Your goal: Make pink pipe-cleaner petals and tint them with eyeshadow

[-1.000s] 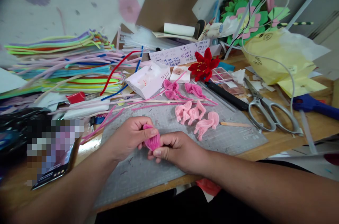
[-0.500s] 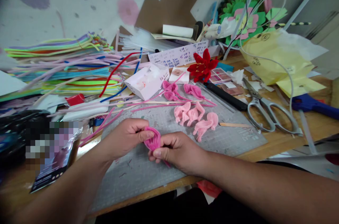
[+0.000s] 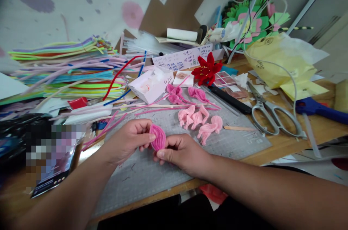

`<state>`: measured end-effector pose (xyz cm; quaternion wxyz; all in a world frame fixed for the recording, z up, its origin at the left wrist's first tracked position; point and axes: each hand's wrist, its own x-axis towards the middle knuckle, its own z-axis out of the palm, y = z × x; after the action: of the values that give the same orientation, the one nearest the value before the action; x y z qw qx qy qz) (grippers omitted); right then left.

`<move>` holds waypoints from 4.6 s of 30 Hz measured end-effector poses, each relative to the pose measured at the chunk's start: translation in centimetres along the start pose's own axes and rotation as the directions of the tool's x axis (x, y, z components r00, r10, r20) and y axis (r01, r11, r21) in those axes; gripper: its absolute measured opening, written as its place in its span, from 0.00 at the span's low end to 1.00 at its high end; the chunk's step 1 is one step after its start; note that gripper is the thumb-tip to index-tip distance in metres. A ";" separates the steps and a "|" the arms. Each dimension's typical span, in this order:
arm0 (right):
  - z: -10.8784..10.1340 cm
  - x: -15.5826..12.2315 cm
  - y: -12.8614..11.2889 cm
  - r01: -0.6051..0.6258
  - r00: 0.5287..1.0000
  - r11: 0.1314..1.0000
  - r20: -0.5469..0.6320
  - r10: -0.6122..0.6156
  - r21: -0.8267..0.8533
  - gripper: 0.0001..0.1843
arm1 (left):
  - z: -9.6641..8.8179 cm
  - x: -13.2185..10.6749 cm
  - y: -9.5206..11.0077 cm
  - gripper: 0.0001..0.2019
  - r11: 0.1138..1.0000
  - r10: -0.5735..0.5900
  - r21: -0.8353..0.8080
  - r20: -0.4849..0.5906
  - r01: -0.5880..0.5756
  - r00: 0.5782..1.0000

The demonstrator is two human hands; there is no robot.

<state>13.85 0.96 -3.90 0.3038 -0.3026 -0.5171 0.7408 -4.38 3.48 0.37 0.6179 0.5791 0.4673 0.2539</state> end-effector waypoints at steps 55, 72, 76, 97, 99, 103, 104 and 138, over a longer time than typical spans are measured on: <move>0.4 0.3 1.1 0.143 0.989 0.986 -0.034 -0.146 -0.085 0.16 | 0.9 0.2 -1.0 0.06 0.974 0.076 -0.206 -0.088 -0.092 0.993; 0.3 0.8 1.2 0.225 0.958 0.960 -0.144 -0.250 -0.170 0.17 | 1.9 0.2 -1.1 0.11 0.941 0.129 -0.307 -0.059 -0.141 0.990; 0.1 0.3 -0.3 0.211 0.956 0.904 -0.115 -0.271 -0.372 0.15 | 1.8 0.5 -1.4 0.12 0.949 0.139 -0.245 -0.233 -0.196 0.962; -3.6 1.6 -4.0 0.176 0.931 0.878 -0.215 -0.296 -0.445 0.09 | 1.7 0.0 -1.5 0.18 0.973 0.022 -0.229 -0.010 -0.023 1.000; -4.1 1.5 -4.3 0.182 0.951 0.921 -0.177 -0.254 -0.344 0.11 | 1.5 0.0 -1.5 0.18 0.964 0.040 -0.261 -0.026 -0.046 0.999; -4.5 1.3 -4.8 0.264 0.942 0.925 -0.132 -0.308 -0.274 0.13 | 1.4 -0.1 -1.5 0.18 0.937 0.066 -0.342 -0.005 -0.064 0.998; -4.5 1.3 -4.8 0.307 0.928 0.907 -0.123 -0.353 -0.288 0.12 | 1.4 -0.2 -1.5 0.18 0.931 0.073 -0.359 0.003 -0.067 0.997; -12.6 -1.1 -7.9 0.093 0.681 0.712 -0.477 -0.556 -0.696 0.11 | 0.7 1.3 -2.9 0.08 0.930 0.195 -0.239 -0.328 -0.281 0.924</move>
<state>25.24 9.63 0.17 0.4829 -0.5213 -0.6365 0.2998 -3.90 3.67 -2.77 0.5804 0.4930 0.4398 0.4760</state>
